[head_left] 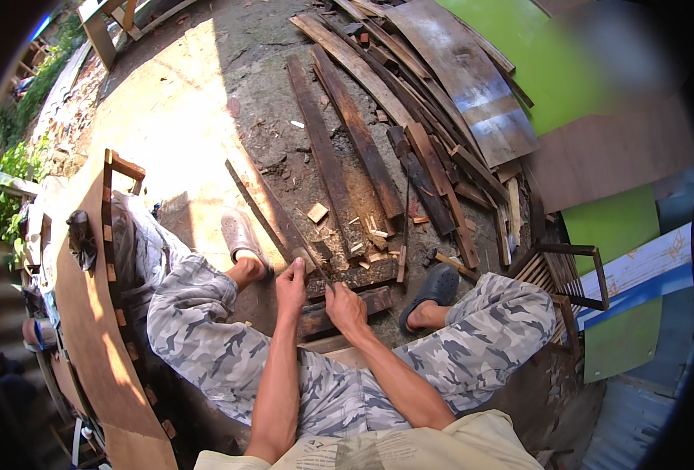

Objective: The person sits on the ground and uses a machete to shave and shape a small block of wood. They repeatedly hold the wood in one hand and strike or scrape it with the machete in the other, producing wood shavings.

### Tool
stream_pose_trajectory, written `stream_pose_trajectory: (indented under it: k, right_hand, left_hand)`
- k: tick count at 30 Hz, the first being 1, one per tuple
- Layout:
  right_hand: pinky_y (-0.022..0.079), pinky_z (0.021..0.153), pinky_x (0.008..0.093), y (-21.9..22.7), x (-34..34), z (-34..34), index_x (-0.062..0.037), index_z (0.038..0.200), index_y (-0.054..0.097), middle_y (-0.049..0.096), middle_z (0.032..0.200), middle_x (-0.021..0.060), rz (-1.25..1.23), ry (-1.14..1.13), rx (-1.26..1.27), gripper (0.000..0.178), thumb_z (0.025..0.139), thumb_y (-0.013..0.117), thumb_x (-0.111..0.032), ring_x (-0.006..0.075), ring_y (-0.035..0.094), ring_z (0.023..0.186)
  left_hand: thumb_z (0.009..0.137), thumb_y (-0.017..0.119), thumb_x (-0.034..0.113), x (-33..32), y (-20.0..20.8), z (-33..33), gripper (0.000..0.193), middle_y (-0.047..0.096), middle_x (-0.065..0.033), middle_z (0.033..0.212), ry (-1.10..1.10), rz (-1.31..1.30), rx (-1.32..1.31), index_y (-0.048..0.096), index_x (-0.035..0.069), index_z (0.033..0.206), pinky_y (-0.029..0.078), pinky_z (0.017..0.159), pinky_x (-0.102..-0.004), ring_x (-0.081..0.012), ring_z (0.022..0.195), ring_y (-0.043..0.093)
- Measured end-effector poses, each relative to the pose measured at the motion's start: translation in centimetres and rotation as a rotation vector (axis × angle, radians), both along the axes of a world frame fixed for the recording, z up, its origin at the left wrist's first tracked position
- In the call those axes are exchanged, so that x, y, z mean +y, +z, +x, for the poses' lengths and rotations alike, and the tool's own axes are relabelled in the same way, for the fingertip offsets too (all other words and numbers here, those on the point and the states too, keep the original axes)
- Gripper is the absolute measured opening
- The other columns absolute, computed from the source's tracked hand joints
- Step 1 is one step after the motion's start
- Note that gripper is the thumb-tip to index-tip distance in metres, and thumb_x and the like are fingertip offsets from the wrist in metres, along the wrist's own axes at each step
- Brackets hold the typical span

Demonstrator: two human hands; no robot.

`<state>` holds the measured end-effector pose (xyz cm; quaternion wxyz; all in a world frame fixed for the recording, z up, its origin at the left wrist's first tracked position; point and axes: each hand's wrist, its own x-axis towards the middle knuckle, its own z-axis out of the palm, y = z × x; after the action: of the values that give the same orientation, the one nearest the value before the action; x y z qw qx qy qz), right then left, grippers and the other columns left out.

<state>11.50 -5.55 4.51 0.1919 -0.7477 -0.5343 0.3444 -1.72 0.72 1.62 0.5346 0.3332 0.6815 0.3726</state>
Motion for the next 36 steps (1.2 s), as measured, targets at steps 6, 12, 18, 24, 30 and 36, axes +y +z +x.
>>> stream_pose_trajectory:
  k: [6,12,18,24,30,36]
  right_hand:
    - [0.053,0.076,0.0587,-0.4,0.0,0.4,-0.0011,0.099,0.066,0.071,0.087,0.0271,0.163,-0.078,0.133,0.036,0.104,0.054,-0.035,0.0512,0.067,0.083]
    - [0.054,0.075,0.0522,-2.1,0.9,1.7,-0.0001,0.097,0.071,0.071,0.082,0.0256,-0.050,0.027,0.183,0.045,0.104,0.055,-0.041,0.0451,0.070,0.076]
    - [0.052,0.052,0.0327,-3.0,-0.1,2.4,-0.0017,0.104,0.071,0.060,0.065,0.0067,-0.203,-0.141,0.623,0.051,0.109,0.049,-0.048,0.0155,0.064,0.054]
    - [0.050,0.046,0.0282,-3.1,0.7,3.0,-0.0020,0.107,0.070,0.057,0.071,0.0014,-0.212,-0.304,0.719,0.054,0.109,0.047,-0.050,0.0111,0.057,0.049]
    - [0.048,0.049,0.0289,-6.9,0.3,3.6,-0.0066,0.105,0.072,0.055,0.068,0.0005,-0.047,-0.070,0.465,0.047,0.109,0.049,-0.048,0.0111,0.055,0.050]
    - [0.042,0.045,0.0286,-8.2,-1.1,1.2,-0.0042,0.094,0.067,0.050,0.060,-0.0016,0.008,-0.120,0.500,0.045,0.109,0.052,-0.044,0.0098,0.052,0.048]
  left_hand:
    - [0.106,0.062,0.045,0.4,1.2,0.8,0.048,0.051,0.0051,0.072,0.012,0.007,-0.064,0.069,0.001,0.085,0.035,0.058,-0.0270,-0.0065,0.065,0.042]
    - [0.106,0.061,0.044,-0.1,0.3,0.2,0.047,0.054,0.0045,0.073,0.040,-0.005,-0.017,0.072,0.000,0.094,0.036,0.059,-0.0263,-0.0065,0.065,0.043]
    - [0.107,0.059,0.044,-0.2,-0.1,0.6,0.047,0.055,0.0038,0.073,-0.014,0.011,0.017,0.070,0.003,0.088,0.036,0.059,-0.0263,-0.0065,0.065,0.044]
    - [0.107,0.053,0.043,0.6,-0.6,-1.3,0.054,0.073,-0.0162,0.091,-0.038,-0.119,-0.008,0.072,-0.008,0.108,0.048,0.079,-0.0367,-0.0200,0.084,0.062]
    - [0.105,0.031,0.031,1.9,2.7,0.3,0.047,0.063,-0.0384,0.109,-0.215,-0.090,0.447,0.060,-0.005,0.101,0.043,0.093,-0.0565,-0.0555,0.108,0.058]
    - [0.106,0.025,0.029,1.7,2.4,-0.3,0.045,0.062,-0.0378,0.115,-0.278,-0.069,0.492,0.055,-0.005,0.103,0.042,0.095,-0.0583,-0.0555,0.112,0.056]
